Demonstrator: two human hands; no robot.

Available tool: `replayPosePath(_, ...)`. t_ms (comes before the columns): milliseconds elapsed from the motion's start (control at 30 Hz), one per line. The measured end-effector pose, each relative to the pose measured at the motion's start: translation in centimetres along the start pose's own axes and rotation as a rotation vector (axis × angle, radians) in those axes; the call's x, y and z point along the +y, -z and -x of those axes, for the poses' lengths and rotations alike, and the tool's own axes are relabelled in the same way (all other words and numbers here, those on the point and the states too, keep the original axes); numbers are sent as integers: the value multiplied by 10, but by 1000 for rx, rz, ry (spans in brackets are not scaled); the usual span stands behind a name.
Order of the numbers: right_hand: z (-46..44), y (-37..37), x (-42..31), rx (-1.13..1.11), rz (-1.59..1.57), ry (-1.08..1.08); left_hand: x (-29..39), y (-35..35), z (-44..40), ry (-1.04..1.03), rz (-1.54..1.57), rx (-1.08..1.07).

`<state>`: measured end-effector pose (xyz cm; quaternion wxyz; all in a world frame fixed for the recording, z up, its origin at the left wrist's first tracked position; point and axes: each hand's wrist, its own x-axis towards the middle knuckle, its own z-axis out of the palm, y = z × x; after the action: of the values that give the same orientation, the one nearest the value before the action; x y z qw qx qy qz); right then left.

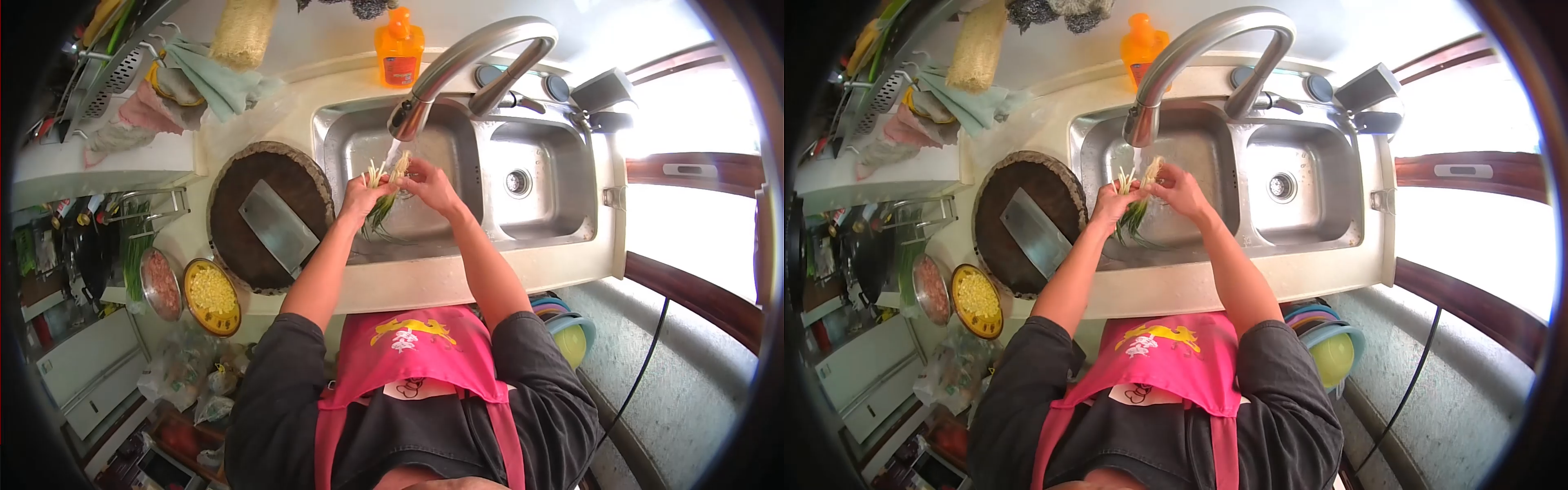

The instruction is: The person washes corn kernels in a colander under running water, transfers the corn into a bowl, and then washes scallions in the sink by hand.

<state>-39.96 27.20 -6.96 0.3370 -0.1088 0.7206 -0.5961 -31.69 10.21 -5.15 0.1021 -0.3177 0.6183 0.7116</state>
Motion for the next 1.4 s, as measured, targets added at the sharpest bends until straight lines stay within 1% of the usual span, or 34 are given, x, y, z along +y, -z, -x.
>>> replayPosePath(33, -1, 4, -2, -13, -123, 15, -8, 5, -6, 12, -47, -72)
replayPosePath(133, -8, 12, -2, -93, 5, 0, -11, 5, -11, -28, -47, -102)
replayPosePath(233, -12, 10, 5, -126, 104, 55, 1, 2, -4, -74, -343, -83)
replayPosePath(267, -10, 9, 8, -82, 217, 58, 4, 1, -2, -74, -373, -84)
replayPosePath(333, -4, 7, -11, 14, 449, 71, 10, 0, -5, -84, -430, -86)
replayPosePath(433, -7, -2, 9, 138, 474, 320, 13, -1, -5, -36, -426, -101)
replayPosePath(533, -11, 1, 25, 108, 602, 282, 8, 5, -9, 73, -291, -199)
replayPosePath(633, -11, 32, 25, 86, 743, -16, 9, 22, -1, 187, -108, -203)
replayPosePath(733, -8, 31, 15, 6, -51, -131, 10, 25, 0, 172, 25, -251)
replayPosePath(767, -6, 25, 10, -20, -104, -166, 11, 23, -1, 164, 28, -245)
replayPosePath(867, 2, 16, -10, -58, -232, -66, 18, 16, 1, 143, 2, -232)
replayPosePath(967, -2, 13, -9, -39, 52, 85, 21, 13, -2, 125, -75, -231)
replayPosePath(1067, -8, 21, -16, -135, 378, 54, 21, 13, -4, 118, -131, -218)
replayPosePath(1167, -12, 19, -13, -120, 531, 188, 18, 14, -9, 95, -180, -222)
replayPosePath(1267, -10, 16, -23, -134, 482, 168, 23, 15, -9, 59, -228, -255)
replayPosePath(1333, -11, 12, -17, -146, 507, 167, 22, 14, -8, 42, -265, -277)
replayPosePath(1400, -11, 10, -19, -159, 535, 173, 16, 15, -12, -23, -356, -287)
